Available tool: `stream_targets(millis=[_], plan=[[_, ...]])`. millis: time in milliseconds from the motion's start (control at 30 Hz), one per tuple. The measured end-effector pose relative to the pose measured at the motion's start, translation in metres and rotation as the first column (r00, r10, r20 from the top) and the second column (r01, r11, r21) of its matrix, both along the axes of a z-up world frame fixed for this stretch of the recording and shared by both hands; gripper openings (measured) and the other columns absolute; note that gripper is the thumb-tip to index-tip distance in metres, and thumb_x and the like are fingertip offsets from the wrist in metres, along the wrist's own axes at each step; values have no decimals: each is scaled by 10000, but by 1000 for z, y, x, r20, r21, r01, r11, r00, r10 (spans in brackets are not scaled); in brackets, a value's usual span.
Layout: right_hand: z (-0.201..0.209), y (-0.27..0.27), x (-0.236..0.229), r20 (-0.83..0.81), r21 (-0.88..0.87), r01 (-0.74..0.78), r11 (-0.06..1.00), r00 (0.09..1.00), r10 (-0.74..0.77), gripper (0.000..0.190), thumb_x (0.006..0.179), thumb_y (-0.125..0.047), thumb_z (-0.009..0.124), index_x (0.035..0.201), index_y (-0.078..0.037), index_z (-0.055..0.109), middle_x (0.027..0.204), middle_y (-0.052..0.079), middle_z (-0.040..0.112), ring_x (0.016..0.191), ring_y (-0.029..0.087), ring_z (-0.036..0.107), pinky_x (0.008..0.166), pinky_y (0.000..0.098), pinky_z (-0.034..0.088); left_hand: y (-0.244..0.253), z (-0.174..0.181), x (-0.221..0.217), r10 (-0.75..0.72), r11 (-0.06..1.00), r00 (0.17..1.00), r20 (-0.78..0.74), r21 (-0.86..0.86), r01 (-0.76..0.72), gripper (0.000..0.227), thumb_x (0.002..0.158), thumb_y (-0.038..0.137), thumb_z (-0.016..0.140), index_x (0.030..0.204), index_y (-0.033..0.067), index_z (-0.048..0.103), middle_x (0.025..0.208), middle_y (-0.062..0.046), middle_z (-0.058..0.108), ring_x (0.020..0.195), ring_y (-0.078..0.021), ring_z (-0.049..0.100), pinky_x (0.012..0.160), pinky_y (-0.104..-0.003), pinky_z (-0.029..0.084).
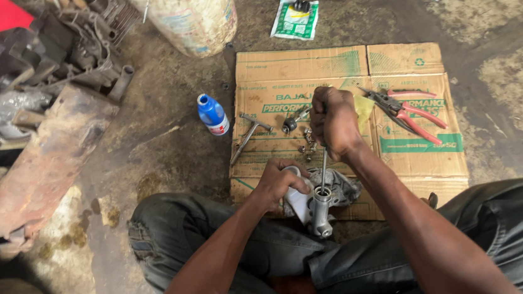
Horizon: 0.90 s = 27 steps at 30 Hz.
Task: The person assembles a motorcycle brake master cylinder by inserting internal components, applying lubrication, and using tools to secure a piston and spring.
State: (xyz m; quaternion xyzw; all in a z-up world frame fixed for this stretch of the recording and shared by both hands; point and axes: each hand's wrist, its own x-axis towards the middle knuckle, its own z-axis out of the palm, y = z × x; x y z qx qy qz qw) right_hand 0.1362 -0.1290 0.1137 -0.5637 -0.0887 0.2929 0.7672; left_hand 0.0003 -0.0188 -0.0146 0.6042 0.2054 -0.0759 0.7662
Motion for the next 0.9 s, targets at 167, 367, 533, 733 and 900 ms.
stream_targets(millis=[167, 367, 533, 733, 900], plan=[[-1, 3, -9, 25, -22, -67, 998, 997, 67, 300, 942, -233, 433, 679, -116, 349, 524, -10, 304, 395, 107, 247, 335, 323, 211, 0, 1, 0, -23, 999, 999, 47, 43, 21, 245, 548, -39, 777, 792, -28, 754, 725, -158, 741, 631, -234, 716, 600, -351, 557], [7, 9, -9, 1, -49, -62, 997, 998, 63, 288, 936, -265, 410, 687, -129, 365, 507, -15, 297, 384, 98, 245, 328, 305, 226, 1, 2, -4, -25, 999, 999, 43, 27, 23, 232, 555, -46, 770, 785, -18, 748, 736, -144, 739, 667, -234, 727, 628, -371, 573], [4, 3, -5, 48, -56, -6, 998, 999, 8, 304, 951, -277, 400, 685, -138, 354, 513, -17, 297, 389, 92, 217, 322, 305, 189, 0, 2, -2, -16, 999, 999, 33, 32, 15, 224, 558, -52, 777, 778, -22, 750, 734, -140, 734, 662, -245, 724, 616, -404, 578], [1, 10, -17, 12, 12, -102, 995, 995, 102, 267, 914, -205, 439, 671, -112, 376, 529, -19, 323, 411, 100, 251, 356, 307, 204, 3, 7, -6, -22, 999, 999, 36, 50, 20, 225, 571, -46, 767, 795, -26, 751, 749, -160, 740, 667, -261, 725, 630, -411, 572], [18, 23, -17, 36, -118, -141, 983, 989, 146, 284, 922, -249, 457, 675, -125, 389, 518, -20, 303, 414, 105, 243, 359, 311, 198, -1, 7, -9, -20, 1000, 1000, 11, 18, 20, 282, 542, -42, 757, 823, -23, 740, 774, -159, 745, 681, -275, 733, 647, -420, 587]])
